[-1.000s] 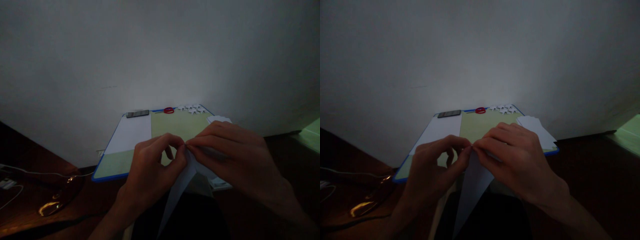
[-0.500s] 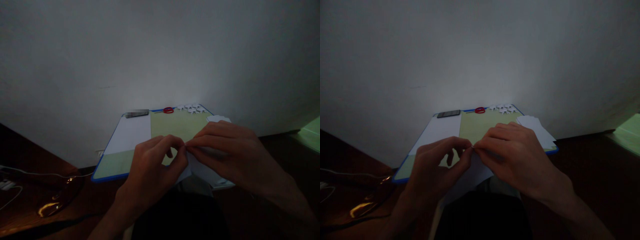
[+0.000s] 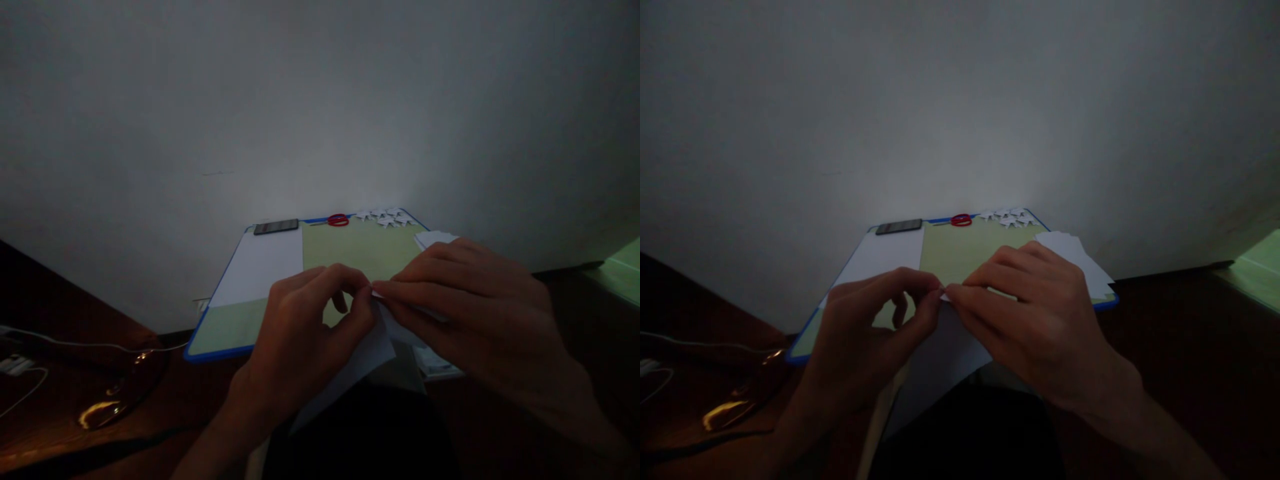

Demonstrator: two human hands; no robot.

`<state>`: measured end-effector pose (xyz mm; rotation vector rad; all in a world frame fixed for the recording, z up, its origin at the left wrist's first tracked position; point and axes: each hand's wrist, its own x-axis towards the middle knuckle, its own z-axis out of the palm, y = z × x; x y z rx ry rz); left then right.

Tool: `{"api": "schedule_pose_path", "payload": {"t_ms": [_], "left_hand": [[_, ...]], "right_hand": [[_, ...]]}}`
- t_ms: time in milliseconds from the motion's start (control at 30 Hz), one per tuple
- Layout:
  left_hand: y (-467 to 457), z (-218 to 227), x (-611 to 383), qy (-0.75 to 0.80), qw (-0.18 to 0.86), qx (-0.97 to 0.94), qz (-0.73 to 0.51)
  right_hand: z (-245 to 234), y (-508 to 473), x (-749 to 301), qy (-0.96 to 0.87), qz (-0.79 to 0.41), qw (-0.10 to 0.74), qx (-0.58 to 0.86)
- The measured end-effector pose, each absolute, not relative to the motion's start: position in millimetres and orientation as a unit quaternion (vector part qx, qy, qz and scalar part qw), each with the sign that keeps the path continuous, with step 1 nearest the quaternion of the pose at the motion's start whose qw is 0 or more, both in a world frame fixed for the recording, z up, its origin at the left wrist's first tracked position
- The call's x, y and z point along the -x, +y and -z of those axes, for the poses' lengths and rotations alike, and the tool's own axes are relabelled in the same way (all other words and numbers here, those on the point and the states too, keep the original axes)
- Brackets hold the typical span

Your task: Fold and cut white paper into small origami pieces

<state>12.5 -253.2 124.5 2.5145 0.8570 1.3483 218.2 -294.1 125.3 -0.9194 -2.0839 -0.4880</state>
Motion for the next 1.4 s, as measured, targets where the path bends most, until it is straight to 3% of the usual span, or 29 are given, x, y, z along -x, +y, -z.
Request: {"api": "schedule_pose_path", "payload": {"t_ms": [1400], "left_hand": [[-249.3, -124.5, -11.5, 0.287, 0.108, -0.862, -0.405]], "right_hand": [[-120.4, -296.5, -221.3, -0.819, 0.279, 0.377, 0.330]]}}
